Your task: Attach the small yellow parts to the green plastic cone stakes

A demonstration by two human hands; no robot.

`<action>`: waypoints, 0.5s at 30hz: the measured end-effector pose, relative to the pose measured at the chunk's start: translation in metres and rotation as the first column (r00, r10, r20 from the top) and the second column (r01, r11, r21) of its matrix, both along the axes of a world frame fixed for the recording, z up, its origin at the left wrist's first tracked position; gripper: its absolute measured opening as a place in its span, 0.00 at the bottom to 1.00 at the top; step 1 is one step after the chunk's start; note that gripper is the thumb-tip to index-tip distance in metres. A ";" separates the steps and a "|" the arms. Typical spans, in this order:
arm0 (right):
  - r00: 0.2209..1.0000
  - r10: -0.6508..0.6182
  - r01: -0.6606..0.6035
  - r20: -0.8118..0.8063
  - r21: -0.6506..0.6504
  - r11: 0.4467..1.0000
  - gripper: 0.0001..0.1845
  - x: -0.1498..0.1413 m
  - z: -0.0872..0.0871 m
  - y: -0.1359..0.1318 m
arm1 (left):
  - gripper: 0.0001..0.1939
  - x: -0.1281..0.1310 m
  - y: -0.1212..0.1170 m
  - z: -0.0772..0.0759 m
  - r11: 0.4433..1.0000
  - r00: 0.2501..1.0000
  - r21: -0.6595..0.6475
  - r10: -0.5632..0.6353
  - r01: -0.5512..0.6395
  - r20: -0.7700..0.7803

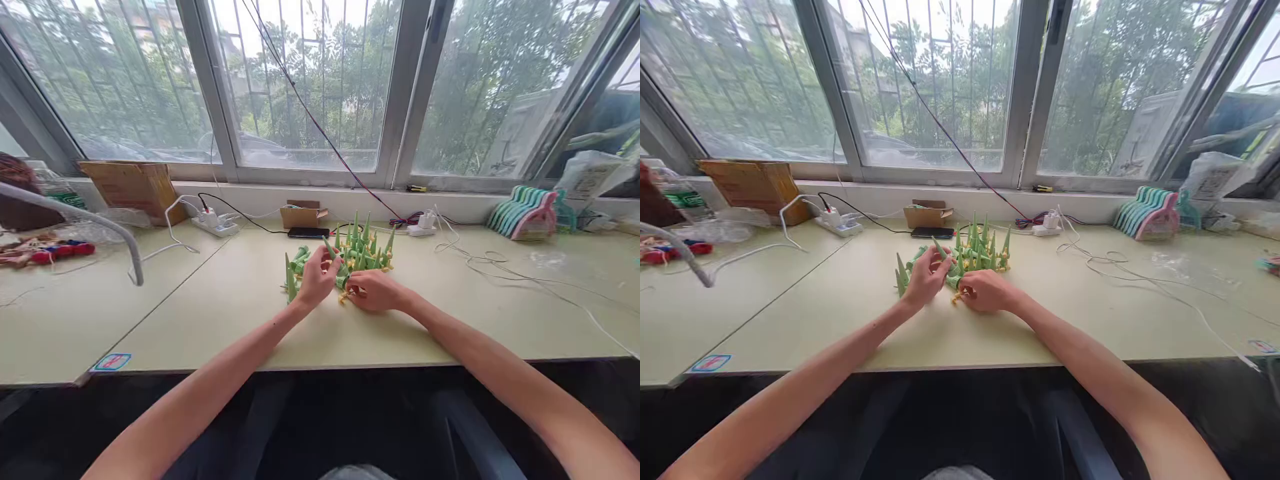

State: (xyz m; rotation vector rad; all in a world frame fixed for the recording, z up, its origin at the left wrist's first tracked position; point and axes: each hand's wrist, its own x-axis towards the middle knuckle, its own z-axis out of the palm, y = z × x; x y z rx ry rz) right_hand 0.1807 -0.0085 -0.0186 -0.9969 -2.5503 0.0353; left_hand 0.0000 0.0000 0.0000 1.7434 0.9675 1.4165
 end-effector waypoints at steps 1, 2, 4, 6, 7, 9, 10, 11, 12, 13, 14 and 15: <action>1.000 0.003 -0.003 0.001 -0.004 1.000 0.02 0.000 0.001 0.000 | 0.12 0.000 0.000 0.000 1.000 1.000 -0.011 -0.003 0.004 0.019; 1.000 0.005 -0.005 0.001 -0.008 1.000 0.02 0.000 0.002 0.000 | 0.12 -0.001 0.001 0.000 1.000 0.999 -0.022 -0.007 0.008 0.037; 1.000 0.006 -0.006 0.000 -0.012 1.000 0.02 -0.001 0.002 -0.001 | 0.12 -0.001 0.001 0.001 0.999 0.997 -0.043 -0.017 0.020 0.070; 1.000 0.006 -0.006 0.000 -0.014 1.000 0.03 -0.001 0.002 -0.001 | 0.13 -0.001 0.001 0.002 0.997 0.994 -0.062 -0.030 0.036 0.103; 1.000 0.004 -0.004 -0.003 -0.012 1.000 0.03 -0.001 0.002 -0.001 | 0.13 -0.001 0.001 0.002 0.996 0.993 -0.072 -0.036 0.044 0.114; 1.000 0.002 -0.002 -0.011 -0.006 1.000 0.03 -0.001 0.002 -0.001 | 0.13 -0.001 0.001 0.003 0.994 0.991 -0.092 -0.044 0.056 0.130; 1.000 0.003 -0.003 -0.017 -0.003 1.000 0.03 -0.001 0.001 -0.001 | 0.13 -0.001 0.000 0.003 0.993 0.990 -0.103 -0.046 0.060 0.136; 1.000 0.005 -0.005 -0.026 -0.001 1.000 0.03 -0.001 0.001 -0.002 | 0.13 -0.002 0.000 0.003 0.992 0.989 -0.112 -0.048 0.064 0.143; 0.999 0.007 -0.007 -0.037 0.000 1.000 0.03 -0.001 0.001 -0.002 | 0.13 -0.002 0.001 0.003 0.990 0.987 -0.119 -0.051 0.070 0.151; 0.999 0.008 -0.007 -0.053 0.004 1.000 0.03 -0.001 0.001 -0.002 | 0.13 -0.002 0.001 0.003 0.990 0.986 -0.123 -0.055 0.075 0.160; 0.997 0.009 -0.009 -0.073 0.009 1.000 0.03 -0.002 0.001 -0.002 | 0.13 -0.002 0.001 0.002 0.989 0.984 -0.125 -0.058 0.080 0.170; 0.995 0.013 -0.011 -0.097 0.016 1.000 0.03 -0.002 0.000 -0.002 | 0.13 -0.002 0.002 0.002 0.989 0.982 -0.126 -0.059 0.083 0.180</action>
